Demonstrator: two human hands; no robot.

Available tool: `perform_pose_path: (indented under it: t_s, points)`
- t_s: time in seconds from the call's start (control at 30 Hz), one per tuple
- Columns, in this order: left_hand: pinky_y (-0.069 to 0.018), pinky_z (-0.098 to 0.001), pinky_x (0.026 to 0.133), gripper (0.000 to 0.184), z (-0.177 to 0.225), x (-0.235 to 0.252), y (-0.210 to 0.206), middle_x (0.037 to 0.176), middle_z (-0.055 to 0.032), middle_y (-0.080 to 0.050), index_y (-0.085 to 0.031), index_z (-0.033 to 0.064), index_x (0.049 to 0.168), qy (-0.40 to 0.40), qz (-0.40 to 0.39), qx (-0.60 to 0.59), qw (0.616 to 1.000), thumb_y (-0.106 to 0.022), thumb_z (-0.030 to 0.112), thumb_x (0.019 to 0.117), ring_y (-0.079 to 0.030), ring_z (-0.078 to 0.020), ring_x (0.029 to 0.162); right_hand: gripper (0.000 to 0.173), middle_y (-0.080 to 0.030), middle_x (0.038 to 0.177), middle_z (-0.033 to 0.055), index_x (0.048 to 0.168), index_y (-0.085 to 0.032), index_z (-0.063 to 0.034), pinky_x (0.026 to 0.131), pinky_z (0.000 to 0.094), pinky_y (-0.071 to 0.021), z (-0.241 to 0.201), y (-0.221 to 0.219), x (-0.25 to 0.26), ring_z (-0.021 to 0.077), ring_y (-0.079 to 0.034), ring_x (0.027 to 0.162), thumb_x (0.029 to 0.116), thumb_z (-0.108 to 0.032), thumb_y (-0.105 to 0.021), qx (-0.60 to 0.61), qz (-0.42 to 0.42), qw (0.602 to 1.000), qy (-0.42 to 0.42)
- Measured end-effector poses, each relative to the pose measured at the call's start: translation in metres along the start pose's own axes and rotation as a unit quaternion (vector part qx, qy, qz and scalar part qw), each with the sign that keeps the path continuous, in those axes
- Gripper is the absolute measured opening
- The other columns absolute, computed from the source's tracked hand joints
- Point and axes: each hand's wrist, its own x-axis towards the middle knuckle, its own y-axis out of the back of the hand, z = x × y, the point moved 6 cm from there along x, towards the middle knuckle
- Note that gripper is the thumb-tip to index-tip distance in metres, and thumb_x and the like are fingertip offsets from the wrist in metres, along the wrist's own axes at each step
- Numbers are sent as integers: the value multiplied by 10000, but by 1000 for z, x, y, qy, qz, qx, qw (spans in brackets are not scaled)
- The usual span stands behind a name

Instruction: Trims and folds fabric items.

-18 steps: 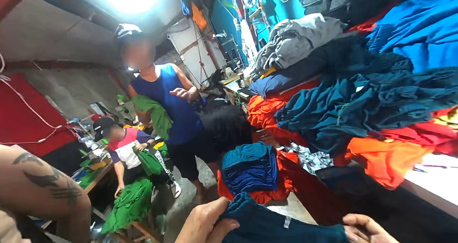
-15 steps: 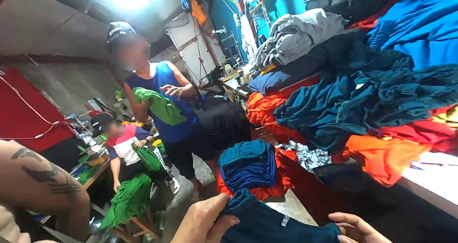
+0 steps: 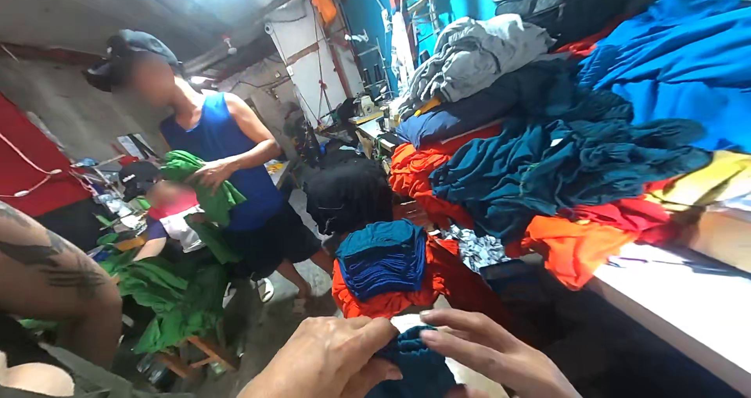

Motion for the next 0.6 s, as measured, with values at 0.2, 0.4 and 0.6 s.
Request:
perform_pose_path:
  t_s: [0.2, 0.4, 0.6]
  points:
    - [-551, -357, 666, 263, 10, 1, 10, 846, -93, -667, -643, 34, 1103, -32, -36, -69, 996, -542, 271, 1052, -662, -180, 757, 268, -699, 1084, 11, 1224, -655, -134, 818, 124, -538, -11, 6, 29, 4, -652, 967, 1006, -291, -651, 4, -77, 995, 69]
    - [-572, -392, 783, 296, 14, -8, 11, 998, -119, -691, -621, 19, 1237, -19, -55, -63, 996, -590, 219, 1021, -691, -210, 913, 195, -674, 986, -64, 1093, -648, -149, 765, 88, -528, -13, 14, 37, -62, -620, 890, 1001, -321, -645, -71, -120, 988, 61]
    - [-563, -241, 803, 265, 1, -22, 20, 998, -27, -730, -708, 69, 1146, 58, 69, -102, 991, -679, 258, 963, -679, -47, 917, 273, -677, 966, -87, 1096, -648, -154, 742, 90, -537, -12, 20, 44, -84, -621, 872, 962, -390, -684, -31, -153, 987, 24]
